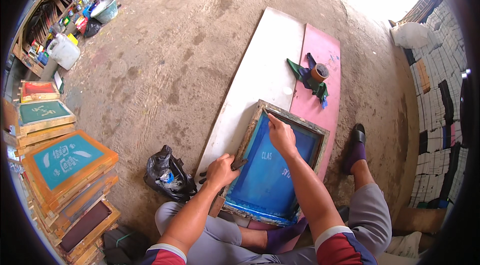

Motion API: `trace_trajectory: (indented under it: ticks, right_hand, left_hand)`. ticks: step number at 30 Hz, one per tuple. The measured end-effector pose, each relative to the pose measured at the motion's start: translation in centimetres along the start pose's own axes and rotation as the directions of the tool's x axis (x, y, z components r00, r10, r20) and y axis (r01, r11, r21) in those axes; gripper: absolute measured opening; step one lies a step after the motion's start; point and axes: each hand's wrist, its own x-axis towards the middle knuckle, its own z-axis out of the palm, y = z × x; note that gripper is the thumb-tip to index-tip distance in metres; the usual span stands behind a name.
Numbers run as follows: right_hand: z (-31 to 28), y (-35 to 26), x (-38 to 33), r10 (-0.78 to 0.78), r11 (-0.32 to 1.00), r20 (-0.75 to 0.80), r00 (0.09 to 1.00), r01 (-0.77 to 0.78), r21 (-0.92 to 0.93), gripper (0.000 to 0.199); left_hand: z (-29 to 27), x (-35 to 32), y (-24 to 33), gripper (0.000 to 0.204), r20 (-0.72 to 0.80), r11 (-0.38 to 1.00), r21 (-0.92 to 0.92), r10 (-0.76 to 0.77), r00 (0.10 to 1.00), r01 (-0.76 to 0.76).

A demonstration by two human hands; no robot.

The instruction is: The person sits on the floor and uses a screwdriver and pliers to remove staples from the edge of a blue screen printing frame. The person works along the frame's perimeter, extracting staples one by one.

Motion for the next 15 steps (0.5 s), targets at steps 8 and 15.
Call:
trace_trajectory:
  ticks: [8, 15]
  right_hand:
    - [1.2, -3.1, 0.1, 0.112, 0.989, -0.005, 0.994, -0.112, -0.094, 0.040]
    - [1.6, -1.0, 0.6, 0.043, 0.998, -0.050, 0.998, -0.041, 0.043, 0.041]
  left_hand:
    - [0.4, -0.3, -0.3, 0.036, -0.050, 0.999, 0.035, 0.041, 0.998, -0.039]
    - [0.3, -0.2, 0.1, 0.034, -0.018, 1.000, 0.010, -0.006, 1.000, 0.006]
